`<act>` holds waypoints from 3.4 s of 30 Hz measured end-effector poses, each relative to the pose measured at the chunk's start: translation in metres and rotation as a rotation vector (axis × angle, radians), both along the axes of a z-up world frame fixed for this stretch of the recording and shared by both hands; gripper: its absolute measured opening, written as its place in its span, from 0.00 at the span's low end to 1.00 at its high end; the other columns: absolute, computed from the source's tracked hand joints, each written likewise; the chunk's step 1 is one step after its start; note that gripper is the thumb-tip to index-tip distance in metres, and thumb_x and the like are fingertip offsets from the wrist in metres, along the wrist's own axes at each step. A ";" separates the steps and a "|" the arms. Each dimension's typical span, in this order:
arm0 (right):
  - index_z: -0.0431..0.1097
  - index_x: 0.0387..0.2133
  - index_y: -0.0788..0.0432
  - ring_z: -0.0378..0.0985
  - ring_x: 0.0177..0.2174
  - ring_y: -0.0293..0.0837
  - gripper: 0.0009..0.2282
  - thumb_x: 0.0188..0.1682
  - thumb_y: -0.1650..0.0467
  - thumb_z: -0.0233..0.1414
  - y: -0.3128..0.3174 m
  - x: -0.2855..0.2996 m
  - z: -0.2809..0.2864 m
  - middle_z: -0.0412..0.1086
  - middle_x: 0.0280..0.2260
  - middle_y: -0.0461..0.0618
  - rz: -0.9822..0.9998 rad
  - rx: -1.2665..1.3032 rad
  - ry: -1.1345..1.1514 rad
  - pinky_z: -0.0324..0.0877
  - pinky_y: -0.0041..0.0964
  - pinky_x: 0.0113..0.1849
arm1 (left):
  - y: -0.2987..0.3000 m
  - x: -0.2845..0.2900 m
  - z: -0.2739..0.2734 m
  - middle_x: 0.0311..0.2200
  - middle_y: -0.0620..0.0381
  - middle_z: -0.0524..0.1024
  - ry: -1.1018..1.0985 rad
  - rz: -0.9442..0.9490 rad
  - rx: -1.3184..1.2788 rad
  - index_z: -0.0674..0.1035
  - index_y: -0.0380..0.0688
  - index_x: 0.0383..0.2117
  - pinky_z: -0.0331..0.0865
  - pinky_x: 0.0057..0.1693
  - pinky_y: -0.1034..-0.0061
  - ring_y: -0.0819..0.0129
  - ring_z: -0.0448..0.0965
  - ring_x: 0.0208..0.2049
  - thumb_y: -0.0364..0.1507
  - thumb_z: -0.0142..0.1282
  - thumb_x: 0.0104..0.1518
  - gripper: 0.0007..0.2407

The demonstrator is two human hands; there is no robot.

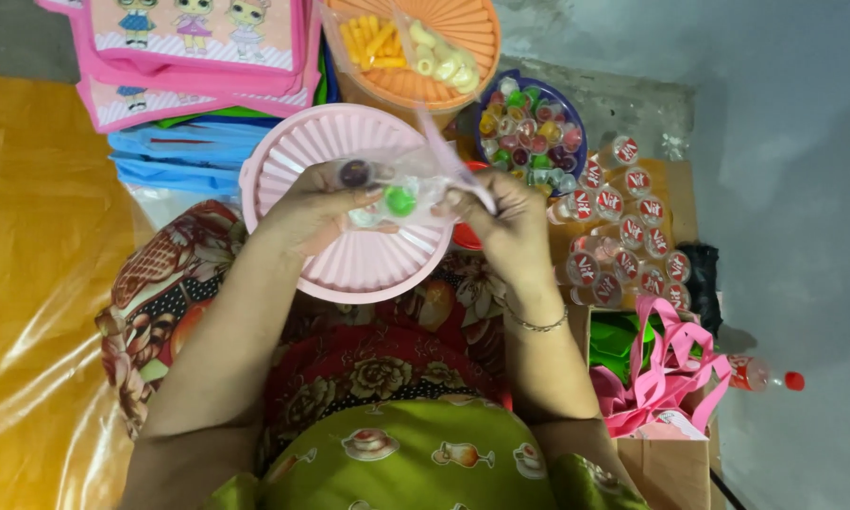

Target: Filling small plastic bags with various snack items like candies and jellies

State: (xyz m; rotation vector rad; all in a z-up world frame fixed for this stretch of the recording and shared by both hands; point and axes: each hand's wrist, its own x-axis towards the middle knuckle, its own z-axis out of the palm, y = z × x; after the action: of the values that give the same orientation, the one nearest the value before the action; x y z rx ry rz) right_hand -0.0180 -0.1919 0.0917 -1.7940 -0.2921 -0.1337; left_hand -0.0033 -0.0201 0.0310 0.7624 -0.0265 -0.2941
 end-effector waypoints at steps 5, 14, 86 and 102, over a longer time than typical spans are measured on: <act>0.66 0.20 0.61 0.59 0.16 0.30 0.02 0.39 0.77 0.52 -0.007 0.005 -0.002 0.62 0.12 0.45 -0.061 0.053 0.018 0.56 0.20 0.24 | -0.006 -0.004 0.006 0.25 0.47 0.75 0.050 -0.007 -0.200 0.74 0.32 0.28 0.73 0.36 0.62 0.60 0.78 0.28 0.22 0.54 0.45 0.07; 0.62 0.18 0.61 0.49 0.07 0.27 0.04 0.40 0.76 0.49 -0.020 0.004 -0.019 0.49 0.05 0.42 -0.108 0.170 0.053 0.47 0.17 0.14 | -0.010 0.000 -0.014 0.30 0.49 0.74 -0.178 -0.073 -0.214 0.73 0.32 0.34 0.72 0.41 0.67 0.62 0.76 0.34 0.14 0.54 0.40 0.13; 0.69 0.33 0.54 0.71 0.35 0.55 0.11 0.40 0.69 0.41 -0.181 0.128 -0.181 0.70 0.30 0.55 -0.719 -1.014 0.420 0.67 0.49 0.36 | 0.009 0.023 -0.032 0.36 0.45 0.73 0.234 0.085 -0.263 0.75 0.37 0.34 0.65 0.47 0.52 0.53 0.74 0.39 0.39 0.48 0.47 0.17; 0.71 0.22 0.48 0.73 0.21 0.49 0.08 0.35 0.72 0.43 -0.203 0.150 -0.208 0.64 0.20 0.44 -0.984 -1.366 0.008 0.68 0.40 0.23 | 0.005 0.020 -0.021 0.35 0.46 0.74 0.246 0.123 -0.253 0.76 0.37 0.31 0.67 0.46 0.57 0.55 0.75 0.37 0.37 0.50 0.46 0.14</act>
State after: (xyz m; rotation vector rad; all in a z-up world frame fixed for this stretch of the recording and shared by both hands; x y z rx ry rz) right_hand 0.1322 -0.3948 -0.1160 -3.1443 0.7393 -0.7531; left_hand 0.0166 -0.0153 0.0101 0.4706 0.2118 -0.2600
